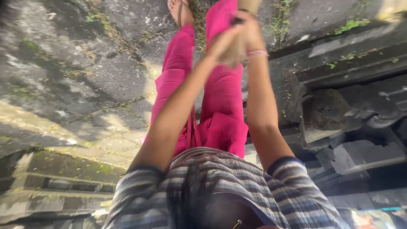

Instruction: Sweeping a stone-paved outdoor courtyard area with a handheld broom.

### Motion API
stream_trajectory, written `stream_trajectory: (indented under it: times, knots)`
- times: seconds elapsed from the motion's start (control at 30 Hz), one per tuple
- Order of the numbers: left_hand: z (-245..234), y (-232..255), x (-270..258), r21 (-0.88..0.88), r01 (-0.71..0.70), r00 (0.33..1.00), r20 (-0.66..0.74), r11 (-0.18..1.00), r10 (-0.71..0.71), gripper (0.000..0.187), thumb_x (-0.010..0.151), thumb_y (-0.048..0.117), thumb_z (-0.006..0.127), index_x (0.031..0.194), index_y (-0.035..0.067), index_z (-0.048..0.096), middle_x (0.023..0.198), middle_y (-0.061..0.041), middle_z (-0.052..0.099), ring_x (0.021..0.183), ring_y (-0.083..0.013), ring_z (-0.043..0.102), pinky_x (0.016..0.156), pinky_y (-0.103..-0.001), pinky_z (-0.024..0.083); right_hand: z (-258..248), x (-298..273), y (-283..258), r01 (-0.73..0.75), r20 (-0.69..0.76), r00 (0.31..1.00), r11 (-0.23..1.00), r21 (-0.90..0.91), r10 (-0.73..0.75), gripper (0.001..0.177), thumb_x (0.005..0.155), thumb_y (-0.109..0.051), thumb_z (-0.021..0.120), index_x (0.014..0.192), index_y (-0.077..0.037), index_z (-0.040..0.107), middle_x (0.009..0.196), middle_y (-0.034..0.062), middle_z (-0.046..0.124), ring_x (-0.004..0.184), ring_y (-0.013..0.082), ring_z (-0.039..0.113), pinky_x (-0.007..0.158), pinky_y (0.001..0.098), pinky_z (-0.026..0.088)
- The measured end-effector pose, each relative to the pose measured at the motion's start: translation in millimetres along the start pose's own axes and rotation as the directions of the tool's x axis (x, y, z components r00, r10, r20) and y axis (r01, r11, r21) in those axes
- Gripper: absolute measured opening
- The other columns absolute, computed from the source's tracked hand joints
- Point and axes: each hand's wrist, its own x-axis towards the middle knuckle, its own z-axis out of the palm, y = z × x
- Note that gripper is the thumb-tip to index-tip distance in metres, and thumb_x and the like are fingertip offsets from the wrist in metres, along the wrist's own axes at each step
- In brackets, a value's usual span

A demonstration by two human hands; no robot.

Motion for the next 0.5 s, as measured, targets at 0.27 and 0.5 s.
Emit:
stream_trajectory:
  times: [0.27, 0.5]
  knots:
    - [-31.2, -7.9, -111.8, -0.932, -0.291, 0.956, -0.275, 0.215, 0.102, 0.044, 0.103, 0.04, 0.056, 0.128, 0.005, 0.061, 0.108, -0.006, 0.071, 0.095, -0.0203, 0.069, 0.084, -0.036, 0.058, 185.8, -39.0, -82.2, 0.088, 0.407, 0.899, 0.846, -0.526, 0.16, 0.046, 0.082, -0.035, 0.079, 0.113, -0.001, 0.075, 0.111, 0.0098, 0.076, 0.104, 0.0179, 0.07, 0.097, 0.0295, 0.054]
    - [135.0, 33.9, -90.4, -0.945, -0.044, 0.997, -0.021, 0.324, 0.074, 0.042, 0.098, 0.04, 0.062, 0.127, 0.01, 0.063, 0.108, -0.005, 0.07, 0.096, -0.0183, 0.07, 0.086, -0.037, 0.057, 35.3, -130.7, -181.5, -0.045, 0.115, 0.985, 0.84, -0.54, 0.127, 0.062, 0.077, -0.035, 0.087, 0.125, -0.003, 0.063, 0.115, 0.0068, 0.068, 0.108, 0.0188, 0.065, 0.095, 0.031, 0.051]
